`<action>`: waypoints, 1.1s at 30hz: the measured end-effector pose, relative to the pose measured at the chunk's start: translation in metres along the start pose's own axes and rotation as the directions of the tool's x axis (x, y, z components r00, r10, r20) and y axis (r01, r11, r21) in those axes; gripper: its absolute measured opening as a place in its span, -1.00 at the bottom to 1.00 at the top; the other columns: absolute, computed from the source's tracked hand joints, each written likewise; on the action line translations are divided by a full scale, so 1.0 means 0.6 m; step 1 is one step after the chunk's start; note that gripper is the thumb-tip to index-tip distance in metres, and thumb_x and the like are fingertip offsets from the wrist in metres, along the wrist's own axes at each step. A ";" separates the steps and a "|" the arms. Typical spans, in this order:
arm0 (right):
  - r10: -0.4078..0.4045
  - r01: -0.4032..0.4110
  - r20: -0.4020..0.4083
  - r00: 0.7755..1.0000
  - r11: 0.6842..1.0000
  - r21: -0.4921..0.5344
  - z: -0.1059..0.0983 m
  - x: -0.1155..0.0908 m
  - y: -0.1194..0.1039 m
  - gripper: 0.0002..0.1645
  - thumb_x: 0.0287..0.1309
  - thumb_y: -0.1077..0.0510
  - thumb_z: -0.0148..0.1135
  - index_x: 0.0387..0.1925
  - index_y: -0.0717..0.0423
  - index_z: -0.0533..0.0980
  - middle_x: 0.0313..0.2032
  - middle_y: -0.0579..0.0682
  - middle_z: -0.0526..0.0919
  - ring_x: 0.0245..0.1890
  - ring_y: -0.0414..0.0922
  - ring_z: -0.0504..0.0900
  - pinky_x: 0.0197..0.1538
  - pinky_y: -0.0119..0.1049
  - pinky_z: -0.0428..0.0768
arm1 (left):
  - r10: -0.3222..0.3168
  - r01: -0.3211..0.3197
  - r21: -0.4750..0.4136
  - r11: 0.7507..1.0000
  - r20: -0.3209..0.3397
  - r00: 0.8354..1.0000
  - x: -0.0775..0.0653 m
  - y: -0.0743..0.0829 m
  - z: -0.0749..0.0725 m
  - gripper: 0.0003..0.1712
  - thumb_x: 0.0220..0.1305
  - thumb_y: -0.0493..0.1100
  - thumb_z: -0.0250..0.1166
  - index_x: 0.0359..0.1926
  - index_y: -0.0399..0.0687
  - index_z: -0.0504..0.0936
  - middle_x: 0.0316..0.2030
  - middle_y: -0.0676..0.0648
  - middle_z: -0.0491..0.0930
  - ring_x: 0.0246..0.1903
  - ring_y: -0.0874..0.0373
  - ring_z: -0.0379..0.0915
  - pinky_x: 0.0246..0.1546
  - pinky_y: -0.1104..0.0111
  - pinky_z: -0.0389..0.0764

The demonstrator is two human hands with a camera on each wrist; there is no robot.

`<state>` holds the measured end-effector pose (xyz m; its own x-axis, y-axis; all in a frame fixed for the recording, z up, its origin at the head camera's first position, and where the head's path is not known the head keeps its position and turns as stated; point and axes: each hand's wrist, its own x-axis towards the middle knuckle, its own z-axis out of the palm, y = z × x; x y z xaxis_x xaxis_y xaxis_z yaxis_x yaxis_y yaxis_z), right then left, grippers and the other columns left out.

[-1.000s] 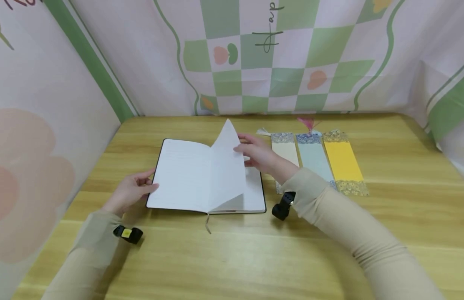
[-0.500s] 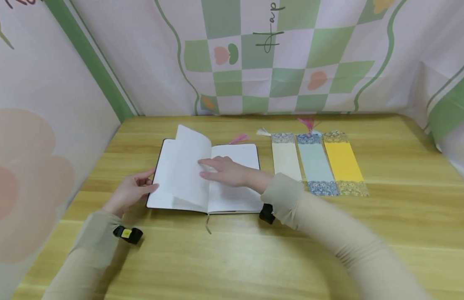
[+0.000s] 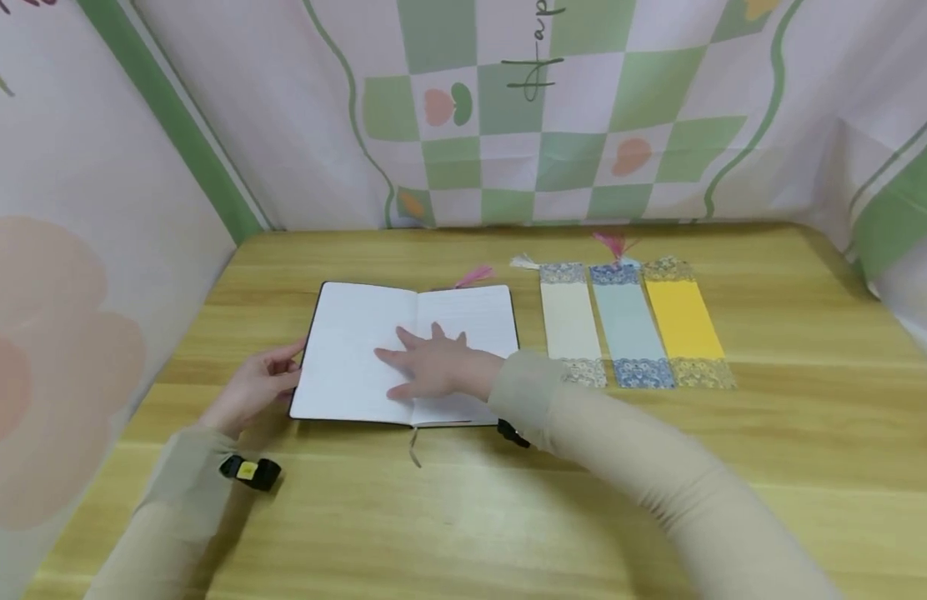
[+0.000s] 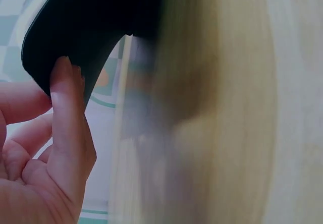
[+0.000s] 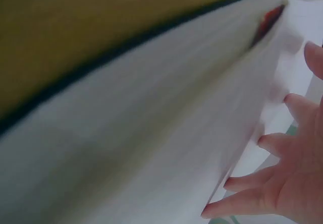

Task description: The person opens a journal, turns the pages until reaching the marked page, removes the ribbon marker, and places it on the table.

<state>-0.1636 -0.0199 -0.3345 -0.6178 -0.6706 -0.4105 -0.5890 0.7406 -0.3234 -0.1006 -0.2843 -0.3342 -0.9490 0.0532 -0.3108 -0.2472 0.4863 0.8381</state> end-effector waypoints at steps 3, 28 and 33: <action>0.007 -0.007 -0.004 1.000 0.999 -0.052 0.004 0.001 -0.008 -0.15 0.22 -0.44 -0.11 0.44 -0.53 -0.19 0.48 -0.09 -0.35 0.37 0.46 -0.26 0.22 0.49 -0.10 | -0.013 0.013 -0.023 1.000 0.010 1.000 -0.002 -0.002 -0.002 -0.39 0.45 -0.22 -0.02 0.44 -0.15 0.04 -0.18 -0.06 0.41 -0.31 0.30 0.39 -0.31 0.44 0.54; 0.014 -0.014 -0.063 0.998 1.000 -0.009 -0.038 0.002 0.086 -0.01 0.06 -0.31 0.23 0.44 -0.07 0.11 0.47 0.09 -0.09 0.45 0.19 -0.14 0.35 0.28 -0.08 | -0.062 0.064 0.045 0.997 -0.036 0.997 0.000 0.011 0.001 -0.25 0.32 -0.13 0.21 0.44 -0.03 0.09 -0.19 -0.05 0.33 -0.35 0.24 0.28 -0.41 0.43 0.46; 0.080 -0.088 -0.113 0.990 0.994 -0.070 -0.051 -0.002 0.130 0.06 0.00 -0.31 0.28 0.43 0.00 0.11 0.47 0.10 -0.06 0.45 0.21 -0.15 0.36 0.28 -0.08 | -0.065 0.067 0.057 0.996 -0.041 0.997 -0.002 0.014 0.003 -0.26 0.32 -0.13 0.21 0.44 -0.03 0.10 -0.19 -0.05 0.33 -0.34 0.22 0.27 -0.43 0.43 0.44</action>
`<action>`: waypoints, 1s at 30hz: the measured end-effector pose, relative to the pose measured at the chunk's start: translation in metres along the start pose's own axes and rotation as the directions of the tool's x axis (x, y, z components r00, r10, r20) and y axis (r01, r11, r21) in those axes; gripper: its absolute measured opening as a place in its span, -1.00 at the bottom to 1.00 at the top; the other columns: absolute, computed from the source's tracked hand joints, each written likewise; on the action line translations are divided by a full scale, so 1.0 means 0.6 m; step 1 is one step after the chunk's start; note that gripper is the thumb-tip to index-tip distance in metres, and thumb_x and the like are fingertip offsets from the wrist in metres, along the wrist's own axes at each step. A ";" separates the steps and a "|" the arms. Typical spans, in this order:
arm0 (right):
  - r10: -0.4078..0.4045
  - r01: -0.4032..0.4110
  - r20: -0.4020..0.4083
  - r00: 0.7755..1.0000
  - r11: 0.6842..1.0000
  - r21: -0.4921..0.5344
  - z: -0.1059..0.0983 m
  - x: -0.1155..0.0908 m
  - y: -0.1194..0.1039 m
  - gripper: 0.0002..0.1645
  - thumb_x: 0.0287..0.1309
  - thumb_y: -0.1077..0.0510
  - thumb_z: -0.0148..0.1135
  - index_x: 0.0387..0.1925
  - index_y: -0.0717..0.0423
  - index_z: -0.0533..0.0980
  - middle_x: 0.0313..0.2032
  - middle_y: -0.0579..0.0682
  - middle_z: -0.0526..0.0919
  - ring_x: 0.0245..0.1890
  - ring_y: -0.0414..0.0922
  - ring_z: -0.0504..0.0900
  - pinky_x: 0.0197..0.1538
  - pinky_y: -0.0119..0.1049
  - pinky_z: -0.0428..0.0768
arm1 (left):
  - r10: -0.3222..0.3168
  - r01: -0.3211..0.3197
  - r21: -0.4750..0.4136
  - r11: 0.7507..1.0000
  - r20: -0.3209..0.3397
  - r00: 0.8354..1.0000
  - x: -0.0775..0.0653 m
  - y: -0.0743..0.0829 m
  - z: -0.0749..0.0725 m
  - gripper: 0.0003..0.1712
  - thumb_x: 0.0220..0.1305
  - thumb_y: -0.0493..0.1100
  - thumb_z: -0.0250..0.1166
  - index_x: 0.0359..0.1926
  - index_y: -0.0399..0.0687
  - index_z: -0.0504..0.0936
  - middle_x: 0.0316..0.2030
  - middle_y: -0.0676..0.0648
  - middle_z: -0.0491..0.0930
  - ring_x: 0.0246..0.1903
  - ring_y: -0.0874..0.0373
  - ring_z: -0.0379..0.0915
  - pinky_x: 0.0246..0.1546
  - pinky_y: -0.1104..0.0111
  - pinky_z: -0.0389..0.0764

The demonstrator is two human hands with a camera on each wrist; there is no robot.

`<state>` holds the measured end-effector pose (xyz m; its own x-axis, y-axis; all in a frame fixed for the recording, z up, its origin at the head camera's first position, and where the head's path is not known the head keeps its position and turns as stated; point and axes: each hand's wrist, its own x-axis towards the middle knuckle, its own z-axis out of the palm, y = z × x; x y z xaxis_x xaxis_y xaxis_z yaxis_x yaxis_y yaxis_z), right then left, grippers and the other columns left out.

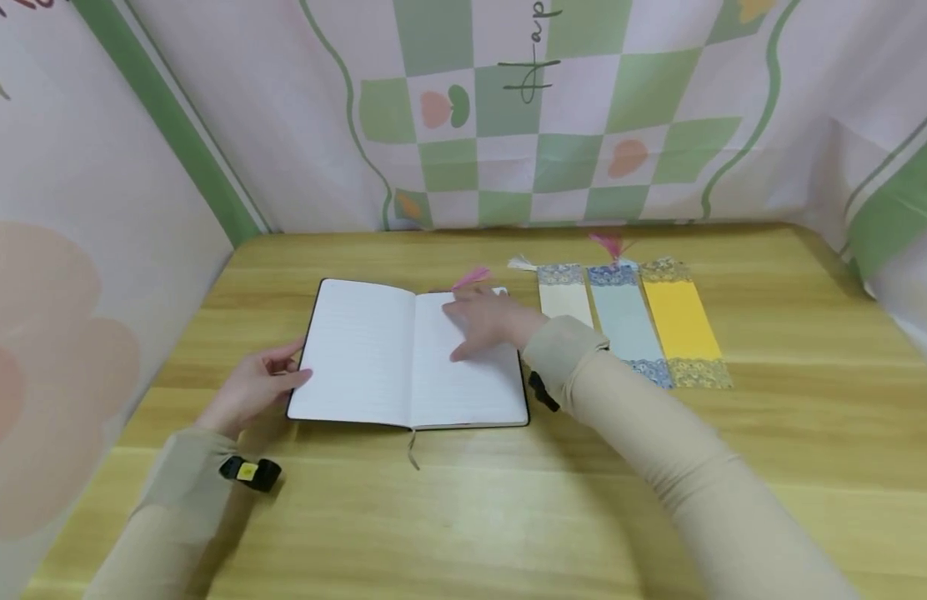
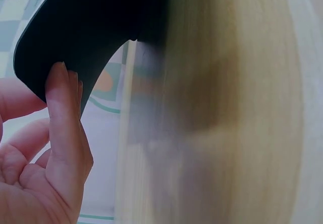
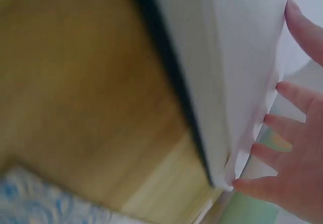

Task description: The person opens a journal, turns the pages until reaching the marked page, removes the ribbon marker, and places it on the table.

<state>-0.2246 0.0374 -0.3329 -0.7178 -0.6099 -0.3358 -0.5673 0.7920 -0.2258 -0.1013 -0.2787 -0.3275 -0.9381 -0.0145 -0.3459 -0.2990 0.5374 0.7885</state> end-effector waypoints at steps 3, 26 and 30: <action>0.024 -0.025 -0.014 1.000 0.999 -0.026 -0.003 0.003 0.023 0.15 -0.03 -0.34 0.30 0.44 0.10 0.06 0.46 0.15 -0.04 0.45 0.18 -0.12 0.41 0.17 -0.09 | 0.002 -0.002 0.002 1.000 0.004 1.000 -0.002 -0.003 0.001 -0.25 0.31 -0.14 0.21 0.44 -0.05 0.10 -0.20 -0.06 0.34 -0.33 0.21 0.27 -0.42 0.42 0.45; 0.028 -0.030 -0.274 0.961 1.000 -0.004 -0.001 -0.020 0.028 -0.18 -0.04 0.06 0.45 0.28 0.09 0.36 0.33 0.13 0.29 0.28 0.16 0.30 0.23 0.01 0.37 | -0.013 0.013 0.013 1.000 -0.008 1.000 0.003 -0.002 0.002 -0.27 0.33 -0.15 0.19 0.44 -0.05 0.10 -0.17 -0.08 0.34 -0.30 0.18 0.28 -0.39 0.42 0.48; 0.029 0.022 -0.293 0.956 0.985 0.168 0.002 -0.026 0.028 -0.26 -0.02 0.44 0.16 0.28 0.17 0.34 0.30 0.15 0.33 0.19 0.10 0.43 -0.05 -0.14 0.54 | -0.012 0.012 0.012 1.000 -0.008 1.000 0.005 -0.002 0.002 -0.27 0.33 -0.15 0.20 0.44 -0.06 0.11 -0.17 -0.08 0.34 -0.29 0.19 0.28 -0.38 0.43 0.48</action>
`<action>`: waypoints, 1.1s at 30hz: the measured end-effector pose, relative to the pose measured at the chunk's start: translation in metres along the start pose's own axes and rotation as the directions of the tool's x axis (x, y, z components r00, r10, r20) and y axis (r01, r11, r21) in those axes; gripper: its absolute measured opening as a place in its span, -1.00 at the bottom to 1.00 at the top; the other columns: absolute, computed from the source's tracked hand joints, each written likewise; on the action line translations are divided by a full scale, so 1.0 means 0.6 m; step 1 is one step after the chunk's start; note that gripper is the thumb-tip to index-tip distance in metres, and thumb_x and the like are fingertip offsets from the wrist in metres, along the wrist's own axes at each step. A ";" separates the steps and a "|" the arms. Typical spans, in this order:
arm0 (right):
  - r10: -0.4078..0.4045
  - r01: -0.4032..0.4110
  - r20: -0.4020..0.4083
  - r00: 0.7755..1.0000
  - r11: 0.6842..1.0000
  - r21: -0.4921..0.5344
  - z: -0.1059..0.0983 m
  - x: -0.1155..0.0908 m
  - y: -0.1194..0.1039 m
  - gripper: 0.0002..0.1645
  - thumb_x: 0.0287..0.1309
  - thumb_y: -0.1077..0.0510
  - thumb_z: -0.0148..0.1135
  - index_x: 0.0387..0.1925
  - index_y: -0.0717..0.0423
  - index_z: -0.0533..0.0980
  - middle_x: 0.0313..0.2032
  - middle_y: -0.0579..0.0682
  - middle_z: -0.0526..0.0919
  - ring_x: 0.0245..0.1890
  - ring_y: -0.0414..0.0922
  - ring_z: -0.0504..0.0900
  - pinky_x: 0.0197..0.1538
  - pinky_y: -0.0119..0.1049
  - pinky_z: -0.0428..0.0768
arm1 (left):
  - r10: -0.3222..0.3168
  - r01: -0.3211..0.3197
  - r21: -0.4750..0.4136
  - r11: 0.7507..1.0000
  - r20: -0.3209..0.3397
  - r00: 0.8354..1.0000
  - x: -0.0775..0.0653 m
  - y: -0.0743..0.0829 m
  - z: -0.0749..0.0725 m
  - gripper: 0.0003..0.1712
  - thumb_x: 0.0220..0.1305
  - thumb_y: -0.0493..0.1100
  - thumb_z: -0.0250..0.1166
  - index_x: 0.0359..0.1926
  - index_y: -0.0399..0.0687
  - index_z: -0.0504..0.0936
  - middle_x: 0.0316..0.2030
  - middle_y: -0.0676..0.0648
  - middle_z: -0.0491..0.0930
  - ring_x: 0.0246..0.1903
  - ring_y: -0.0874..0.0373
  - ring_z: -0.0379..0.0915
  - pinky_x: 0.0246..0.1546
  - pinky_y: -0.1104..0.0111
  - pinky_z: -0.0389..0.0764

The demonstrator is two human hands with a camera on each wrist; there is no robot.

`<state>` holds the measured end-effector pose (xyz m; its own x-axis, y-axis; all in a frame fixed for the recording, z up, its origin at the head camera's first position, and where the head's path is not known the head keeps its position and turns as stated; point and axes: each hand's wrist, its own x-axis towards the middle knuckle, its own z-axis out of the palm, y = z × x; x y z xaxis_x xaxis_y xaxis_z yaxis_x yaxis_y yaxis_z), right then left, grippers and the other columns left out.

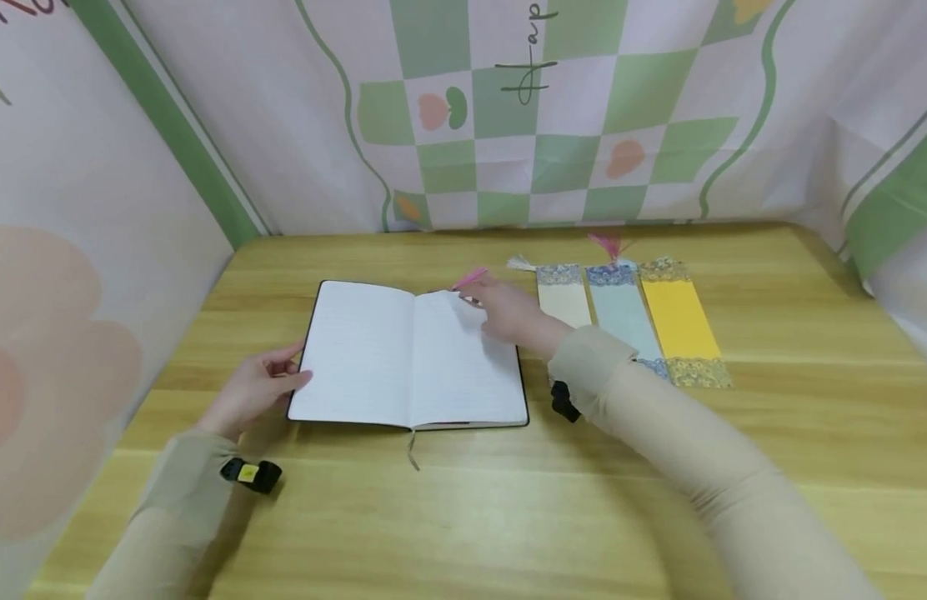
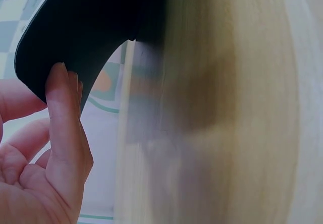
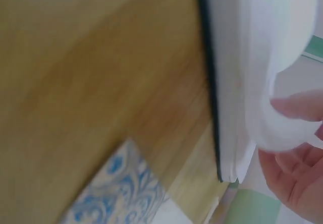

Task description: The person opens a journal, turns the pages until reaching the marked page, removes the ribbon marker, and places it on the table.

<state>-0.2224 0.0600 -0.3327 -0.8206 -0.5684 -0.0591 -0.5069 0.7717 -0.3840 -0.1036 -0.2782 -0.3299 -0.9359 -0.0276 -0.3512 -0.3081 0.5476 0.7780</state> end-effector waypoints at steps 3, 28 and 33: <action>0.026 -0.021 -0.024 0.999 0.985 0.171 -0.002 -0.003 0.002 -0.17 -0.12 0.53 -0.02 0.31 0.19 0.29 0.24 0.17 0.40 0.14 0.08 0.45 -0.16 -0.21 0.51 | 0.000 0.000 -0.003 1.000 -0.002 1.000 0.000 0.000 0.000 -0.27 0.33 -0.15 0.19 0.44 -0.06 0.11 -0.17 -0.08 0.34 -0.29 0.18 0.29 -0.37 0.43 0.49; -0.127 -0.103 0.192 0.973 0.505 0.857 -0.002 -0.014 -0.082 -0.38 0.43 -0.03 -0.25 0.45 0.00 0.03 0.30 0.20 0.19 0.28 0.13 0.25 0.22 0.04 0.40 | -0.009 0.009 -0.024 1.000 0.002 1.000 -0.002 0.003 -0.002 -0.26 0.32 -0.14 0.20 0.44 0.05 0.08 -0.17 -0.07 0.32 -0.28 0.19 0.26 -0.37 0.43 0.48; -0.168 0.008 0.202 0.965 0.786 0.619 0.017 -0.009 -0.107 -0.37 0.42 -0.09 -0.18 0.44 -0.06 0.09 0.32 0.14 0.24 0.32 0.04 0.23 0.30 0.03 0.27 | -0.007 0.007 -0.023 1.000 0.003 1.000 -0.002 0.002 -0.002 -0.25 0.32 -0.13 0.21 0.44 0.02 0.08 -0.18 -0.07 0.34 -0.31 0.20 0.27 -0.39 0.44 0.47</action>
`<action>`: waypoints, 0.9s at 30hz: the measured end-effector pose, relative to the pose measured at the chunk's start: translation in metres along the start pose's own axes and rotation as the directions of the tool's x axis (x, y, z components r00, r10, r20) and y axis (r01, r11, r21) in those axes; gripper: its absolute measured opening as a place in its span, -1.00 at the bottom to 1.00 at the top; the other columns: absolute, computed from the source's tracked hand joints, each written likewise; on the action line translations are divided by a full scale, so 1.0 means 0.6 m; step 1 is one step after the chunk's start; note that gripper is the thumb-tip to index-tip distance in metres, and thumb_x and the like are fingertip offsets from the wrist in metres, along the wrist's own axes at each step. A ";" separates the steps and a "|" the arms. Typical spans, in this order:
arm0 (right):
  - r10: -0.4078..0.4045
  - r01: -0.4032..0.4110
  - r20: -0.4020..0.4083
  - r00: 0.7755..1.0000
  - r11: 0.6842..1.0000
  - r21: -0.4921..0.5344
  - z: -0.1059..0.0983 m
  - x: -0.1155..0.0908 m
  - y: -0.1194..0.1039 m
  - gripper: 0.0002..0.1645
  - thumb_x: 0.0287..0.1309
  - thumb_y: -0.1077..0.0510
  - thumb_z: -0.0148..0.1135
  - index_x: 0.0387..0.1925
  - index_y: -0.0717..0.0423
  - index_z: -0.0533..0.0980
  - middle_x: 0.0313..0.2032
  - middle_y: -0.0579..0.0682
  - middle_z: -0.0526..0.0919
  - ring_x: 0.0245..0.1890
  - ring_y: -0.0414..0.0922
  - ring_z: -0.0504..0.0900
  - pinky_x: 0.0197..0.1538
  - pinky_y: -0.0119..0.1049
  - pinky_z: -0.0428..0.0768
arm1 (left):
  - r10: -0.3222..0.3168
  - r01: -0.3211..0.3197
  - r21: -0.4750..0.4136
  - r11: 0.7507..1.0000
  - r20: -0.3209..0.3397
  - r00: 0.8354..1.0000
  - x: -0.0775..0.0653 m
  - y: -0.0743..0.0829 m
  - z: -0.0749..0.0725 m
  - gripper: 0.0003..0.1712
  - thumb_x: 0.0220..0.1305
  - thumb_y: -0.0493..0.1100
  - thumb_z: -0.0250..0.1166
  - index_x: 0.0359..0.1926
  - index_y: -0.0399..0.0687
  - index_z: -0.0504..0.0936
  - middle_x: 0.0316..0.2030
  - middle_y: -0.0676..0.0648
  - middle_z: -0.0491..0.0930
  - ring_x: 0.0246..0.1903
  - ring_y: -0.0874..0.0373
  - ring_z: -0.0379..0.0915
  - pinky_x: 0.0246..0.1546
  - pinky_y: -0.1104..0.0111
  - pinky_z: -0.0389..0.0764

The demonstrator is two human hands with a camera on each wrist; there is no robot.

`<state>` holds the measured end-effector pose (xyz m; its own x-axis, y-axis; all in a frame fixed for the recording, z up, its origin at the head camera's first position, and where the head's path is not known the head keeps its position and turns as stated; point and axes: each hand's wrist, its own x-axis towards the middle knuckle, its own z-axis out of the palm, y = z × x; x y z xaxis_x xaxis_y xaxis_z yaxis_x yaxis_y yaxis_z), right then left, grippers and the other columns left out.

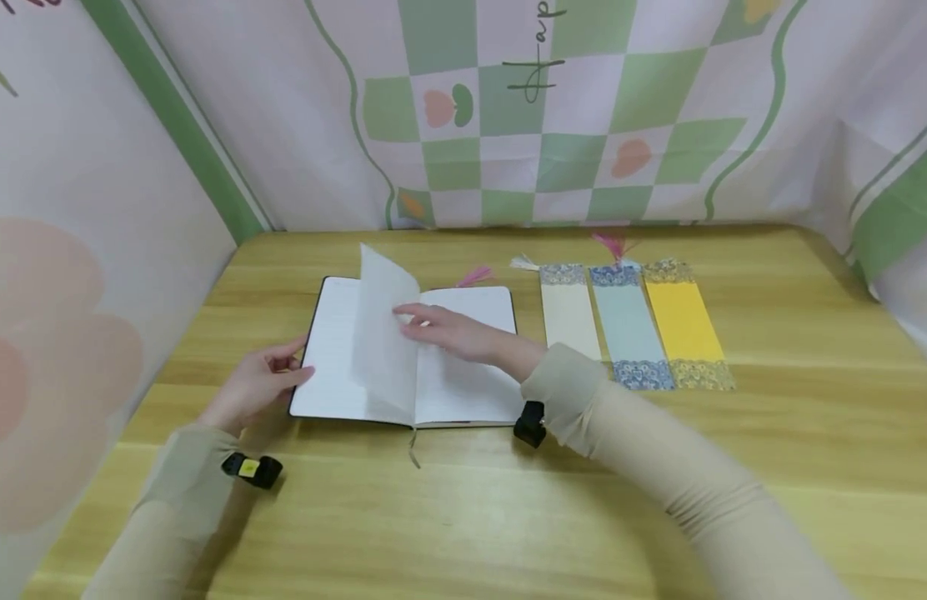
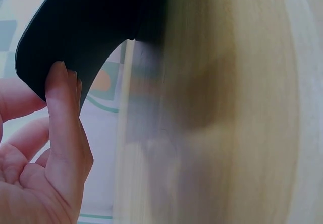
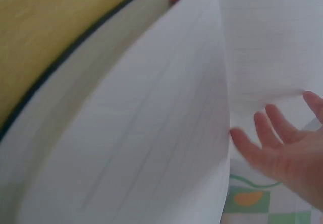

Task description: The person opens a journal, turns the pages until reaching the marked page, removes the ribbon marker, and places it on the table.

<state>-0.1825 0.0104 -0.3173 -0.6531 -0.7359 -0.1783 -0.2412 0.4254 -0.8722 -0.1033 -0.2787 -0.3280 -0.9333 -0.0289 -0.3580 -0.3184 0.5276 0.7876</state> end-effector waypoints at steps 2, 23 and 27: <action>-0.006 0.006 0.000 1.000 0.988 -0.155 0.011 0.006 0.001 -0.35 0.40 -0.14 -0.14 0.43 -0.06 0.13 0.30 0.12 0.27 0.32 0.02 0.21 0.33 0.00 0.21 | 0.000 0.000 -0.003 1.000 0.006 1.000 0.001 0.001 0.000 -0.26 0.32 -0.14 0.20 0.44 0.01 0.08 -0.18 -0.06 0.34 -0.31 0.21 0.27 -0.38 0.44 0.49; 0.203 -0.150 0.002 0.979 0.733 -0.664 0.078 0.025 -0.020 -0.20 0.28 -0.24 0.03 0.46 -0.34 -0.03 0.45 0.12 -0.09 0.41 0.20 -0.04 0.28 0.35 0.04 | 0.032 -0.026 -0.098 0.995 0.062 0.998 0.000 -0.009 -0.002 -0.41 0.49 -0.10 -0.09 0.45 -0.07 0.04 0.07 -0.31 0.42 -0.29 0.32 0.49 -0.24 0.42 0.58; 0.214 -0.156 0.000 0.977 0.711 -0.686 0.080 0.025 -0.022 -0.19 0.28 -0.26 0.01 0.46 -0.35 -0.04 0.46 0.10 -0.09 0.41 0.19 -0.05 0.28 0.34 0.06 | 0.017 -0.007 -0.128 0.992 0.076 0.997 0.000 -0.005 -0.002 -0.36 0.48 0.01 -0.08 0.45 -0.10 0.02 0.18 -0.33 0.35 -0.28 0.35 0.49 -0.23 0.42 0.58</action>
<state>-0.1546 -0.0316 -0.3305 -0.6894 -0.6279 -0.3612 -0.5624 0.7782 -0.2795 -0.1023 -0.2813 -0.3300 -0.9233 0.0446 -0.3814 -0.3302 0.4146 0.8480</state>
